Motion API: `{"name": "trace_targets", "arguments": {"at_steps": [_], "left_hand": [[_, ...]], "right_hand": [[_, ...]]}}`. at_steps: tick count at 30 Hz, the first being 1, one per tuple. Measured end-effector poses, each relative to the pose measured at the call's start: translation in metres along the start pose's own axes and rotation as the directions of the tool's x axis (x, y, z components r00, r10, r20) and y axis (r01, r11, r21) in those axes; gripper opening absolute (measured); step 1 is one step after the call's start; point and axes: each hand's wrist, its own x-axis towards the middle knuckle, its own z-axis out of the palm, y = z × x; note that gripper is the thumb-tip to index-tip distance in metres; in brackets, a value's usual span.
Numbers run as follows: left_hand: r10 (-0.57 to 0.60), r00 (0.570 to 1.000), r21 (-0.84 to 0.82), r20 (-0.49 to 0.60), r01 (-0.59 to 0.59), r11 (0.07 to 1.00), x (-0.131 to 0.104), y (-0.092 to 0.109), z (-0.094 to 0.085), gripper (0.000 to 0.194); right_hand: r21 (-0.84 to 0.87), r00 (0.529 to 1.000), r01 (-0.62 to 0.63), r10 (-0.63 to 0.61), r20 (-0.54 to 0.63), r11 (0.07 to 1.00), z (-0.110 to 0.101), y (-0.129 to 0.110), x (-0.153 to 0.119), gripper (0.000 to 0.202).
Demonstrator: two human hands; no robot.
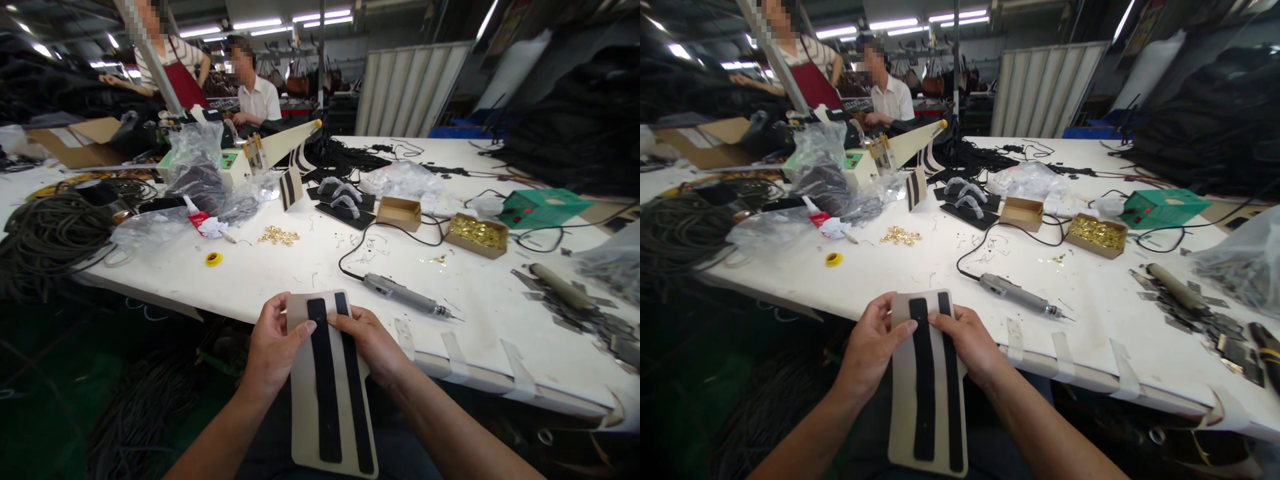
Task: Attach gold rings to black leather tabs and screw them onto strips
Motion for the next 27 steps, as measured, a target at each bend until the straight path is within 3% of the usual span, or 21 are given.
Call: {"name": "trace_targets", "arguments": {"at_steps": [3,7,11,15,19,22,27], "left_hand": [[-0.152,0.986,-0.123,0.072,0.16,0.979,0.008,-0.002,-0.001,0.074],[-0.171,0.972,-0.012,0.162,0.175,0.985,0.021,-0.007,-0.011,0.047],[-0.192,0.959,0.076,0.211,0.18,0.981,0.035,-0.011,-0.014,0.046],[-0.284,0.92,0.114,0.272,0.262,0.958,0.048,-0.014,-0.002,0.039],[-0.347,0.883,0.186,0.317,0.301,0.935,0.064,-0.019,0.017,0.036],[-0.339,0.875,0.298,0.346,0.241,0.924,0.078,-0.022,0.029,0.034],[-0.23,0.888,0.534,0.397,-0.019,0.845,0.098,-0.025,0.036,0.035]], "right_hand": [[-0.037,0.999,-0.032,0.032,0.014,0.999,-0.006,0.002,0.01,0.029],[-0.16,0.998,0.001,0.008,0.058,0.987,-0.016,0.0,0.025,0.021],[-0.306,0.994,0.035,-0.001,0.111,0.951,-0.027,-0.013,0.036,0.021],[-0.417,0.996,-0.02,0.053,0.067,0.909,-0.039,-0.023,0.04,0.035],[-0.463,0.998,-0.053,0.033,-0.052,0.885,-0.054,-0.021,0.042,0.032],[-0.507,0.993,-0.064,0.005,-0.116,0.859,-0.063,-0.017,0.045,0.028],[-0.696,0.979,-0.101,-0.053,-0.197,0.711,-0.068,-0.018,0.053,0.025]]}}
